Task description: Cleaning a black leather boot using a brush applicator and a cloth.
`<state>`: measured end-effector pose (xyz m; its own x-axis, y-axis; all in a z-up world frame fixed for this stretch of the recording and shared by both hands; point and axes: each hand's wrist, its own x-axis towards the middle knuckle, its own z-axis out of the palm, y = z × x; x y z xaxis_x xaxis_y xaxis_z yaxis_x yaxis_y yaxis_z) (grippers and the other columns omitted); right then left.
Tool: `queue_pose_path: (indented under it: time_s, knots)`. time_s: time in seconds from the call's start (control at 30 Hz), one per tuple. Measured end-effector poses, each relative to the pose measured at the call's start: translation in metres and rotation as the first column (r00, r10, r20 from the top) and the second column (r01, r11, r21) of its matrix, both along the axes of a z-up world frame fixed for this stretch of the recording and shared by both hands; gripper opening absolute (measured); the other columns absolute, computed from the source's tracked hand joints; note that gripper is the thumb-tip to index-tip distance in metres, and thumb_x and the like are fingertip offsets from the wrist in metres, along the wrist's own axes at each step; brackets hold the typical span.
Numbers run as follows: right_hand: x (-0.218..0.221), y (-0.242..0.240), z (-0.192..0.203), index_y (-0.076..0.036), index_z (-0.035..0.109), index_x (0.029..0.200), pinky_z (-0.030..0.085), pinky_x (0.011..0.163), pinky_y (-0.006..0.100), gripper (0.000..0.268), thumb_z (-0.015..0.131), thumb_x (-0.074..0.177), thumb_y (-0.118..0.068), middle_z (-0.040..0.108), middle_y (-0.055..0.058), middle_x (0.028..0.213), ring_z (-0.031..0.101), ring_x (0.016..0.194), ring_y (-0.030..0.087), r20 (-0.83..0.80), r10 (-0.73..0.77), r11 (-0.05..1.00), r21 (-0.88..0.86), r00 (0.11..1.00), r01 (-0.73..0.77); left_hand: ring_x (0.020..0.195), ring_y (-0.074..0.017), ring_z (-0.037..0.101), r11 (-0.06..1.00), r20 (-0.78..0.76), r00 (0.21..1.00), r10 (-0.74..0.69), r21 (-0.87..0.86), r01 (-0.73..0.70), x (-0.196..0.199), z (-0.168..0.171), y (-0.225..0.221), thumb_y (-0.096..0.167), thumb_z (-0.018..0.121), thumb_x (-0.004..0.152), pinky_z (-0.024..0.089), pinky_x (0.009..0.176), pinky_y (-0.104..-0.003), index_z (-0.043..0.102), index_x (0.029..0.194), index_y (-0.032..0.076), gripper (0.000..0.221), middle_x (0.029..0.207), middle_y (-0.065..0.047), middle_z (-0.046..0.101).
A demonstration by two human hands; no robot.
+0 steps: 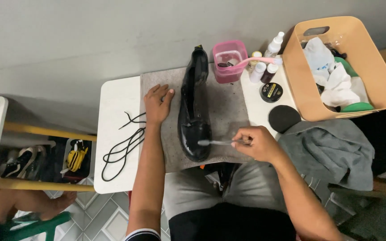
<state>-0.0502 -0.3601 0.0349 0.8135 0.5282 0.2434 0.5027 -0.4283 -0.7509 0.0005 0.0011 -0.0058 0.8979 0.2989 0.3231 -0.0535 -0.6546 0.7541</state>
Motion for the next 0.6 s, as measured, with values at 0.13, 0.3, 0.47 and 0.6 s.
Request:
queue_pose_path:
  time_s: [0.13, 0.3, 0.47, 0.6]
  knots:
    - [0.01, -0.011, -0.022, -0.007, 0.075, 0.089, 0.046, 0.056, 0.032, 0.008, 0.075, 0.081, -0.01, 0.053, 0.006, 0.051, 0.052, 0.053, 0.017, -0.073, -0.097, 0.985, 0.136, 0.993, 0.106, 0.132, -0.0381, 0.056, 1.0, 0.03, 1.0, -0.004, -0.012, 0.005, -0.002, 0.008, -0.004, 0.039, 0.063, 0.107, 0.034, 0.116, -0.05, 0.079, 0.104, 0.005, 0.038, 0.124, -0.017, 0.072]
    - [0.005, -0.003, 0.015, -0.008, 0.078, 0.104, 0.052, 0.072, 0.042, 0.02, 0.078, 0.086, -0.017, 0.07, 0.013, 0.078, 0.066, 0.081, 0.031, 0.16, -0.107, 0.993, -0.035, 0.981, 0.113, 0.131, -0.0395, 0.056, 1.0, 0.052, 0.999, -0.002, 0.018, 0.001, -0.001, 0.0, -0.004, 0.037, 0.064, 0.107, 0.036, 0.116, -0.052, 0.079, 0.103, 0.004, 0.037, 0.122, -0.018, 0.073]
    - [-0.003, -0.036, 0.021, -0.014, 0.074, 0.121, 0.05, 0.084, 0.043, 0.036, 0.079, 0.087, -0.024, 0.072, 0.008, 0.102, 0.065, 0.096, 0.031, 0.398, -0.185, 0.976, -0.031, 0.898, 0.215, 0.131, -0.0406, 0.057, 0.999, 0.049, 0.999, -0.02, 0.027, 0.019, 0.002, 0.002, -0.003, 0.035, 0.064, 0.106, 0.036, 0.116, -0.052, 0.079, 0.102, 0.003, 0.036, 0.122, -0.018, 0.073]
    - [-0.042, -0.107, 0.015, -0.006, 0.074, 0.119, 0.042, 0.097, 0.045, 0.028, 0.082, 0.093, -0.013, 0.072, 0.006, 0.099, 0.064, 0.095, 0.029, 0.5, -0.525, 0.82, 0.079, 0.689, 0.567, 0.129, -0.0411, 0.056, 0.998, 0.096, 0.994, -0.06, 0.02, 0.058, 0.004, -0.011, 0.004, 0.033, 0.064, 0.103, 0.04, 0.113, -0.051, 0.079, 0.106, 0.004, 0.033, 0.122, -0.019, 0.073]
